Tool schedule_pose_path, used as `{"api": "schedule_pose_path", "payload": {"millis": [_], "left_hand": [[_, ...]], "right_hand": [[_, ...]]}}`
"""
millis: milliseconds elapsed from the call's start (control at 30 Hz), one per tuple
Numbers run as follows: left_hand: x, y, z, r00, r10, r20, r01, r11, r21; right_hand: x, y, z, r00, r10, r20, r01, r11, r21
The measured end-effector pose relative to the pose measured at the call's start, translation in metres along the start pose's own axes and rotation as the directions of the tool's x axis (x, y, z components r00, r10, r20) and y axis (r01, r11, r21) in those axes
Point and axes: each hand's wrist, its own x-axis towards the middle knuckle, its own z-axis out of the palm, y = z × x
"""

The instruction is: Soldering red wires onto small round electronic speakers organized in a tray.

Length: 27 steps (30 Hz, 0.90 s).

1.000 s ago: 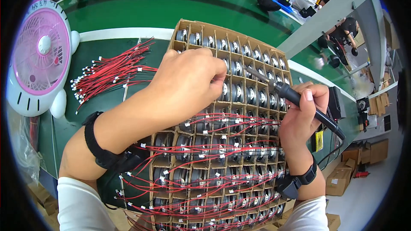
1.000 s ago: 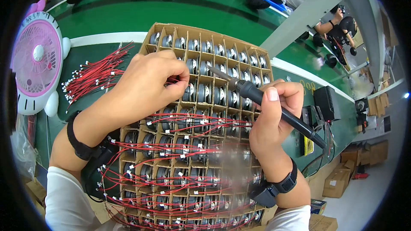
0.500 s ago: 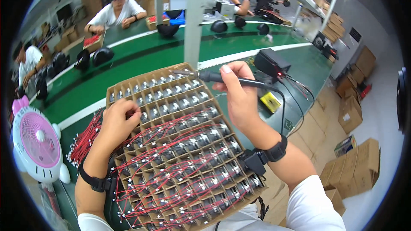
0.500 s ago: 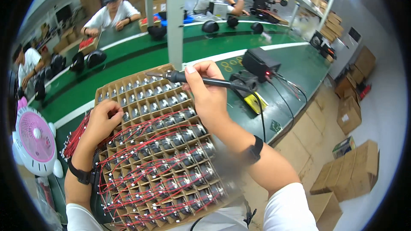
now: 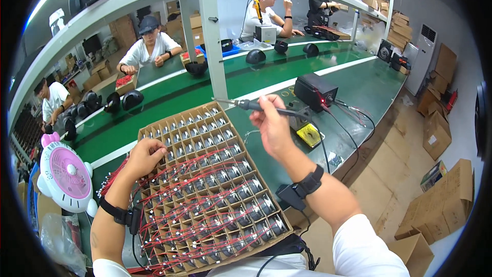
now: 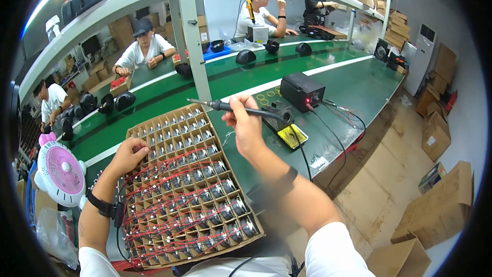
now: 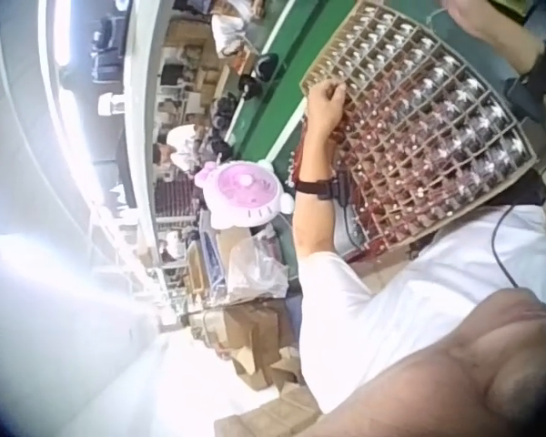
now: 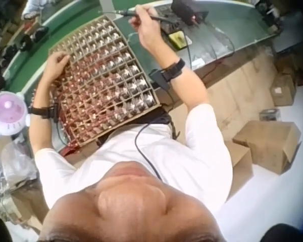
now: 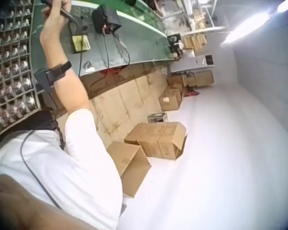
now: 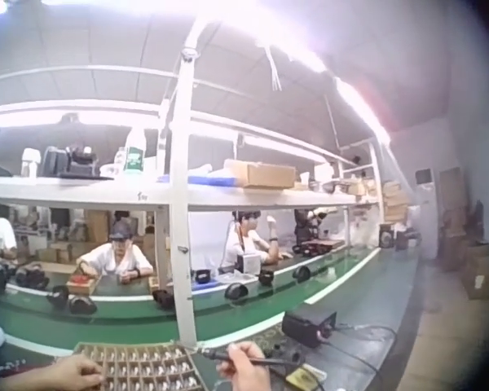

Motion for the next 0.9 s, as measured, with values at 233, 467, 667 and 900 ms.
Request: {"api": "schedule_pose_path", "payload": {"millis": [233,467,667,900], "left_hand": [[-0.072,0.017,-0.055,0.975,0.102,-0.199,-0.086,0.993,0.086],[-0.203,-0.026,-0.046,0.681,-0.319,-0.659,0.195,0.947,-0.257],[-0.264,-0.056,0.036,0.312,-0.446,-0.839,0.310,0.882,-0.354],[-0.261,-0.026,0.044,0.315,-0.333,-0.889,0.417,0.890,-0.186]], "right_hand": [[-0.003,0.029,-0.014,0.995,0.080,0.066,-0.085,0.993,0.077],[-0.001,0.016,-0.028,0.990,0.022,0.140,-0.027,0.999,0.039],[-0.007,0.034,-0.016,0.988,0.080,0.130,-0.077,0.997,-0.033],[-0.021,0.032,-0.019,0.994,0.069,0.086,-0.058,0.991,-0.123]]}}
